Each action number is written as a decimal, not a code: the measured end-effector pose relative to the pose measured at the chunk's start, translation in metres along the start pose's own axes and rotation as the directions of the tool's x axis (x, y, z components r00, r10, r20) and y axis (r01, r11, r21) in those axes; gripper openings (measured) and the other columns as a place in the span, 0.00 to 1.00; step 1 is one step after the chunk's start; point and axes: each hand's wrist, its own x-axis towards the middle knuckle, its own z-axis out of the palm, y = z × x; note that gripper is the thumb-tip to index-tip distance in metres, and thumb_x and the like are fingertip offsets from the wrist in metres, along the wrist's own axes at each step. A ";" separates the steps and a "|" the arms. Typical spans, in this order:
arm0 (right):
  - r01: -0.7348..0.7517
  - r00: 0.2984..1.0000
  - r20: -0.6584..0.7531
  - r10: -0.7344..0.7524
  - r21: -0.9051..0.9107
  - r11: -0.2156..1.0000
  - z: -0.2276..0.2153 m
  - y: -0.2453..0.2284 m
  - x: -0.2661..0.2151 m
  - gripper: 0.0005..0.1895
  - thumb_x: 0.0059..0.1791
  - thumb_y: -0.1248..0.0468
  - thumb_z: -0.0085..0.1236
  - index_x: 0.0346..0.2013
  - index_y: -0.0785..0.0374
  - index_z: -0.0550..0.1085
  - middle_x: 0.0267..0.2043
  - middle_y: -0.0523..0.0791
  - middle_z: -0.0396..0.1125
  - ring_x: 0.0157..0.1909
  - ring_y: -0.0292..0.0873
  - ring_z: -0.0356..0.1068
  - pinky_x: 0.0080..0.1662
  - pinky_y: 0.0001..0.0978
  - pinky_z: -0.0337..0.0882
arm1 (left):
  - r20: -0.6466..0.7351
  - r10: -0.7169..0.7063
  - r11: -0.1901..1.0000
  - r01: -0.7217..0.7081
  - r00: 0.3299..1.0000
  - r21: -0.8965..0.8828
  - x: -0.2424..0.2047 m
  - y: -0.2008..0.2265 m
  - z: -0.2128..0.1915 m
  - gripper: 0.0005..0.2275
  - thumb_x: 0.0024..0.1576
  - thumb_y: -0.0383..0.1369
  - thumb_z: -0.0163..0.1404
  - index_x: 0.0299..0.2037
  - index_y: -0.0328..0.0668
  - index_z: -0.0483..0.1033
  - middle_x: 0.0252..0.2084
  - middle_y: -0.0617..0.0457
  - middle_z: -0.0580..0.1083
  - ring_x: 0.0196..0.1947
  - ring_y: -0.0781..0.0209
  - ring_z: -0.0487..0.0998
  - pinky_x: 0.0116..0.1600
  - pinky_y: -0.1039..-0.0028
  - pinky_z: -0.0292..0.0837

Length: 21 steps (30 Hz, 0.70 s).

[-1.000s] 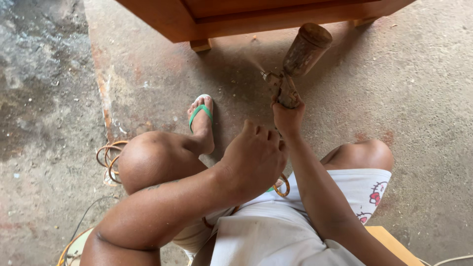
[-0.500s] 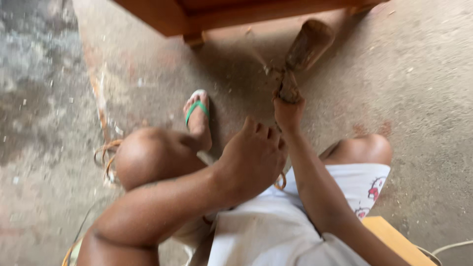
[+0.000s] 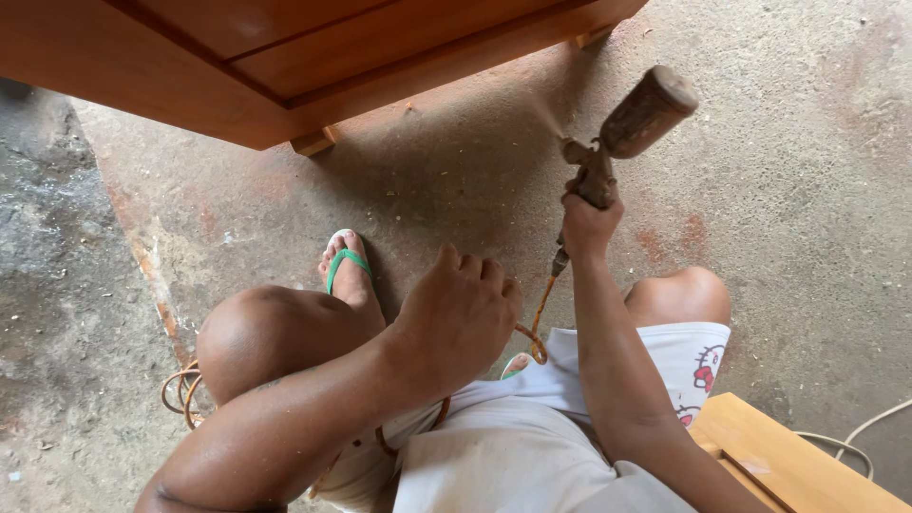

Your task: The person uses a spray gun to apply a finish to a wooden panel, moving the gun in steady strokes across the surface and managing the air hose by hand.

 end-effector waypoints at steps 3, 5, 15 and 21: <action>0.086 0.996 -0.031 -0.085 0.004 0.996 -0.021 0.012 0.014 0.16 0.44 0.80 0.53 0.47 0.73 0.70 0.39 0.47 0.69 0.35 0.36 0.68 0.36 0.28 0.70 | 0.032 0.006 1.000 -0.005 0.999 -0.025 0.002 -0.001 0.000 0.11 0.57 0.36 0.47 0.41 0.40 0.78 0.37 0.46 0.77 0.39 0.52 0.78 0.46 0.59 0.68; 0.107 0.993 -0.047 -0.105 0.035 0.994 -0.032 0.014 0.025 0.17 0.44 0.80 0.54 0.48 0.73 0.70 0.39 0.47 0.70 0.35 0.36 0.68 0.36 0.28 0.70 | 0.043 0.004 1.000 -0.003 0.999 -0.024 0.003 -0.001 0.001 0.11 0.57 0.36 0.47 0.41 0.40 0.78 0.38 0.46 0.76 0.40 0.52 0.78 0.45 0.59 0.68; 0.246 0.969 -0.038 -0.245 0.019 0.969 -0.028 -0.022 0.032 0.28 0.44 0.79 0.49 0.61 0.73 0.67 0.39 0.44 0.69 0.36 0.35 0.69 0.37 0.25 0.73 | 0.037 -0.048 0.994 0.052 0.998 -0.092 -0.006 0.001 0.006 0.13 0.57 0.39 0.47 0.42 0.39 0.78 0.38 0.46 0.76 0.40 0.52 0.78 0.45 0.60 0.67; 0.102 0.980 0.169 -0.105 0.029 0.994 -0.017 -0.014 -0.003 0.19 0.45 0.81 0.49 0.51 0.76 0.70 0.40 0.49 0.71 0.38 0.39 0.71 0.40 0.29 0.73 | 0.076 -0.094 0.989 0.102 0.993 -0.106 -0.008 -0.004 0.010 0.11 0.57 0.36 0.47 0.42 0.40 0.78 0.40 0.45 0.77 0.42 0.50 0.79 0.47 0.58 0.68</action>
